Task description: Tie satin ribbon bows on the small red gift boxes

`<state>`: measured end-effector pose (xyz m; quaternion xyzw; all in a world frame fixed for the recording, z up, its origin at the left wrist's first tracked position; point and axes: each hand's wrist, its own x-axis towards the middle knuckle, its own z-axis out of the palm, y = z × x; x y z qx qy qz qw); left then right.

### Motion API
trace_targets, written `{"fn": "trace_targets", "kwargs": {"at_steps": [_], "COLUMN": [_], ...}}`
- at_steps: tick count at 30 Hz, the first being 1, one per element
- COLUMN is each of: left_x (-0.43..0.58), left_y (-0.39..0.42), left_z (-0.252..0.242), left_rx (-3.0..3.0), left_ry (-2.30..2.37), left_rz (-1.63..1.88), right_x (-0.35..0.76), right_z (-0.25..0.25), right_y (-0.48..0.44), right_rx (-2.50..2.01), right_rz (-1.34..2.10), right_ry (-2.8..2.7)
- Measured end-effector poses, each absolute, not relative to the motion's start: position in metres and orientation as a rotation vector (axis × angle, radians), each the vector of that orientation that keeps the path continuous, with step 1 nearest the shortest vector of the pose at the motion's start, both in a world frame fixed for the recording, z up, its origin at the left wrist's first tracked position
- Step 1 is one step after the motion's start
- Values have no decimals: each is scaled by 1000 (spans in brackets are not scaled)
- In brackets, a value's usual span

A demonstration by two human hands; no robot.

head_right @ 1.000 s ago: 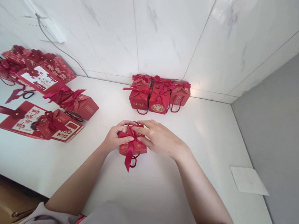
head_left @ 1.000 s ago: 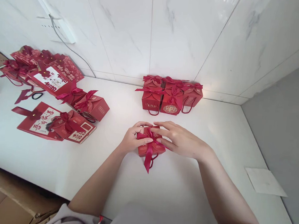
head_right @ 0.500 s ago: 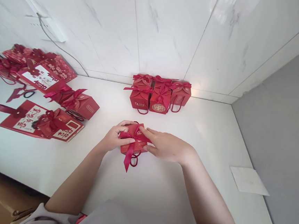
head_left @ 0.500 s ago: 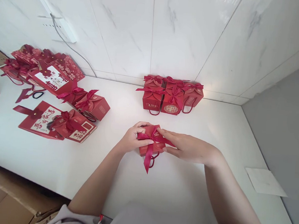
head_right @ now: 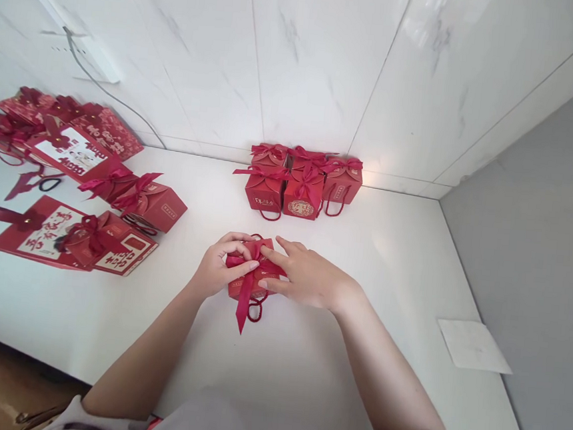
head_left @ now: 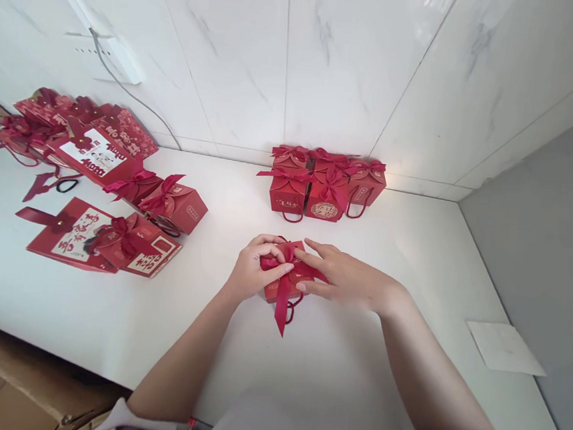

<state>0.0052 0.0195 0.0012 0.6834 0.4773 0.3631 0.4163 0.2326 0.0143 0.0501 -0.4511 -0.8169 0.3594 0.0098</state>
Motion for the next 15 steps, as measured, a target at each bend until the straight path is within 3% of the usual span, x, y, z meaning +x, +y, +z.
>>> {"fn": "trace_targets", "kwargs": {"at_steps": [15], "left_x": [3], "left_y": [22], "left_z": [1], "left_rx": [1682], "left_ry": [1203], "left_rz": [837], "right_x": [237], "right_z": [51], "right_y": [11], "right_rx": [-1474], "right_rz": [1326], "right_ry": [-2532]}}
